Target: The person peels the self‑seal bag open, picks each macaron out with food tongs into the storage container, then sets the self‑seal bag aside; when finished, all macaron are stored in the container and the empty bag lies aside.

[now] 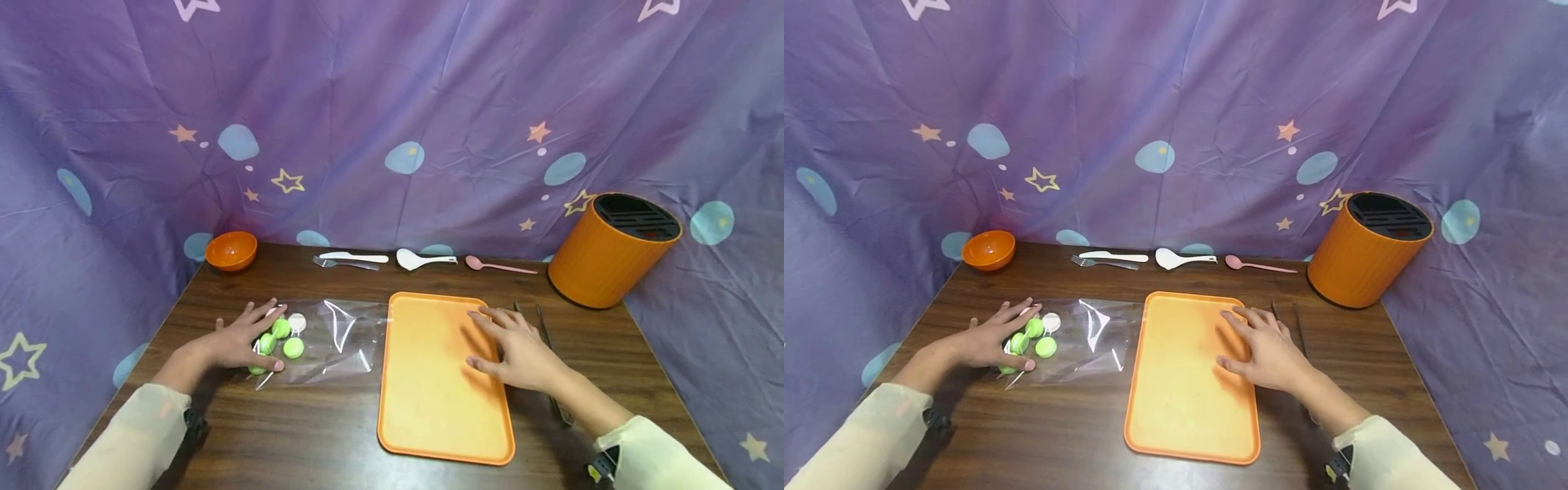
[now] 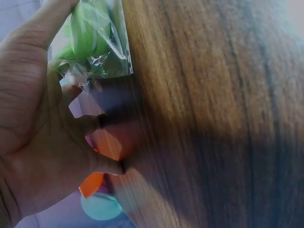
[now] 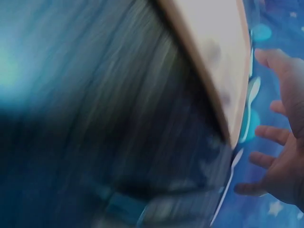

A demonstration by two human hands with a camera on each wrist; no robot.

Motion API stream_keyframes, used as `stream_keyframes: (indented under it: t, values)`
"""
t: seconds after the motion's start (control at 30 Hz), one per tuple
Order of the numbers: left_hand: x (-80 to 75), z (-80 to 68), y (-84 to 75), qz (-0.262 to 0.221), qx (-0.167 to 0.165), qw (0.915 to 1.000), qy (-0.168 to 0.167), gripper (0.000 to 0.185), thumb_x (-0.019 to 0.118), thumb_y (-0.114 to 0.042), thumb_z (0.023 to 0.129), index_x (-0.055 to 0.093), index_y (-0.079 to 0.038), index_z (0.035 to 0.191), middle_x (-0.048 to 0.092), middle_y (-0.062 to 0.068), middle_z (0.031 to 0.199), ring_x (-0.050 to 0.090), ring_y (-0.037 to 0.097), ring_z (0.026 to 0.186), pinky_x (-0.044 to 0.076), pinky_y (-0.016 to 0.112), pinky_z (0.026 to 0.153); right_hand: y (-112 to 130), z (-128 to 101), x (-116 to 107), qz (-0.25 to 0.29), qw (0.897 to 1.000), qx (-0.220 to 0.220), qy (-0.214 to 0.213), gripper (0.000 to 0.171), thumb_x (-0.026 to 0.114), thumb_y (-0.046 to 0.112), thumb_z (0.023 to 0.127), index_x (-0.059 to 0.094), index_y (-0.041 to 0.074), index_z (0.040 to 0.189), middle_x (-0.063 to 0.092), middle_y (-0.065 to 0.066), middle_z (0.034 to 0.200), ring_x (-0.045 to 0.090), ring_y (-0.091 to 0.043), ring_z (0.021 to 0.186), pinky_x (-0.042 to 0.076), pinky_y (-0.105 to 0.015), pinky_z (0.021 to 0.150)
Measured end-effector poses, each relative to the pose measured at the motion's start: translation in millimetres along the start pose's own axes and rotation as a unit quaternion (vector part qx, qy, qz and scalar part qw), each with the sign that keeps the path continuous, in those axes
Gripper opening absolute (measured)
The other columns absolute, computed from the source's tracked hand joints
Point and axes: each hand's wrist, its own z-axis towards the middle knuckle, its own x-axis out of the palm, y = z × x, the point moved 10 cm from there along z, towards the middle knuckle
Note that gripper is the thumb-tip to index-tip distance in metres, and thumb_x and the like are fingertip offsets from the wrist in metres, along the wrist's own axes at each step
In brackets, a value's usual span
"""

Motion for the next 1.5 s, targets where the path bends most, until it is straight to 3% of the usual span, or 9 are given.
stream_keyframes:
  t: [0.27, 0.53, 0.73, 0.9, 1.03, 1.13, 1.23, 1.37, 1.5]
  values:
    - [5.0, -3.9, -1.6, 0.003, 0.000, 1.0000, -0.008, 0.121, 0.089, -0.061, 0.086, 0.022, -0.019, 0.177, 0.008, 0.022, 0.185, 0.001, 0.069, 0.164, 0.002, 0.106, 0.103, -53.5, -39.1, -8.7, -0.020, 0.997, 0.081, 0.002, 0.083, 0.084, 0.050, 0.096, 0.055, 0.008, 0.162, 0.059, -0.026, 0.154, 0.056, -0.063, 0.131, 0.050, -0.085, 0.095]
    - [4.1, -6.4, -2.1, -0.008, 0.001, 0.9999, -0.009, 0.120, 0.090, -0.061, 0.085, 0.022, -0.022, 0.177, 0.006, 0.024, 0.185, -0.002, 0.069, 0.163, -0.001, 0.106, 0.102, -93.3, -68.5, -10.9, -0.031, 0.982, 0.185, 0.018, 0.087, 0.082, 0.052, 0.098, 0.057, -0.012, 0.151, 0.050, -0.051, 0.145, 0.053, -0.072, 0.122, 0.052, -0.082, 0.091]
    - [4.3, -8.8, 2.4, -0.024, 0.009, 0.9995, -0.018, 0.121, 0.090, -0.061, 0.084, 0.021, -0.026, 0.177, 0.008, 0.027, 0.183, -0.002, 0.072, 0.161, -0.004, 0.106, 0.099, -97.8, -70.5, -7.8, -0.019, 0.980, 0.196, 0.015, 0.074, 0.080, 0.038, 0.101, 0.061, -0.025, 0.136, 0.062, -0.051, 0.135, 0.053, -0.075, 0.132, 0.051, -0.086, 0.095]
    - [3.9, -7.1, 1.4, -0.018, 0.006, 0.9997, -0.014, 0.122, 0.091, -0.060, 0.085, 0.021, -0.023, 0.177, 0.008, 0.026, 0.184, -0.003, 0.071, 0.162, -0.002, 0.106, 0.101, -98.0, -71.5, -5.7, -0.016, 0.979, 0.202, 0.008, 0.066, 0.076, 0.031, 0.104, 0.061, -0.026, 0.135, 0.058, -0.053, 0.139, 0.050, -0.074, 0.137, 0.048, -0.088, 0.098]
    - [3.9, -5.2, -0.3, -0.010, 0.001, 0.9999, -0.010, 0.122, 0.091, -0.060, 0.085, 0.020, -0.022, 0.177, 0.007, 0.025, 0.185, -0.003, 0.070, 0.163, -0.001, 0.106, 0.102, -97.5, -74.4, -12.7, -0.012, 0.979, 0.202, -0.026, 0.057, 0.074, 0.026, 0.103, 0.065, -0.022, 0.132, 0.067, -0.044, 0.122, 0.070, -0.060, 0.105, 0.059, -0.075, 0.083]
    - [3.3, -3.9, -1.2, -0.009, 0.003, 0.9999, -0.008, 0.122, 0.090, -0.059, 0.085, 0.019, -0.021, 0.177, 0.007, 0.024, 0.185, -0.003, 0.070, 0.163, -0.001, 0.106, 0.103, -92.0, -73.4, -23.0, -0.007, 0.979, 0.188, -0.073, 0.051, 0.074, 0.025, 0.103, 0.068, -0.016, 0.132, 0.066, -0.029, 0.108, 0.069, -0.039, 0.082, 0.059, -0.063, 0.066]
    - [1.9, -3.3, -1.9, -0.009, 0.003, 1.0000, -0.003, 0.122, 0.090, -0.059, 0.086, 0.017, -0.021, 0.178, 0.006, 0.024, 0.185, -0.004, 0.070, 0.163, -0.001, 0.105, 0.103, -76.6, -66.0, -32.8, -0.010, 0.984, 0.144, -0.105, 0.045, 0.075, 0.023, 0.103, 0.070, -0.008, 0.136, 0.063, -0.022, 0.109, 0.062, -0.027, 0.072, 0.055, -0.051, 0.056]
    - [1.2, -1.7, -1.7, -0.005, 0.002, 0.9999, 0.009, 0.124, 0.088, -0.061, 0.087, 0.014, -0.022, 0.178, 0.005, 0.023, 0.186, -0.005, 0.069, 0.163, -0.002, 0.105, 0.104, -41.4, -50.6, -37.0, -0.024, 0.994, 0.049, -0.099, 0.041, 0.079, 0.020, 0.102, 0.072, 0.002, 0.138, 0.065, -0.014, 0.106, 0.054, -0.012, 0.066, 0.047, -0.032, 0.052]
    - [2.1, 1.3, -1.3, -0.012, -0.001, 0.9996, 0.025, 0.125, 0.087, -0.063, 0.088, 0.012, -0.022, 0.179, 0.001, 0.020, 0.187, -0.008, 0.067, 0.164, -0.004, 0.103, 0.107, -2.3, -34.9, -31.9, -0.047, 0.994, -0.046, -0.088, 0.042, 0.084, 0.023, 0.099, 0.076, 0.006, 0.136, 0.072, -0.005, 0.096, 0.062, -0.007, 0.068, 0.052, -0.029, 0.056]
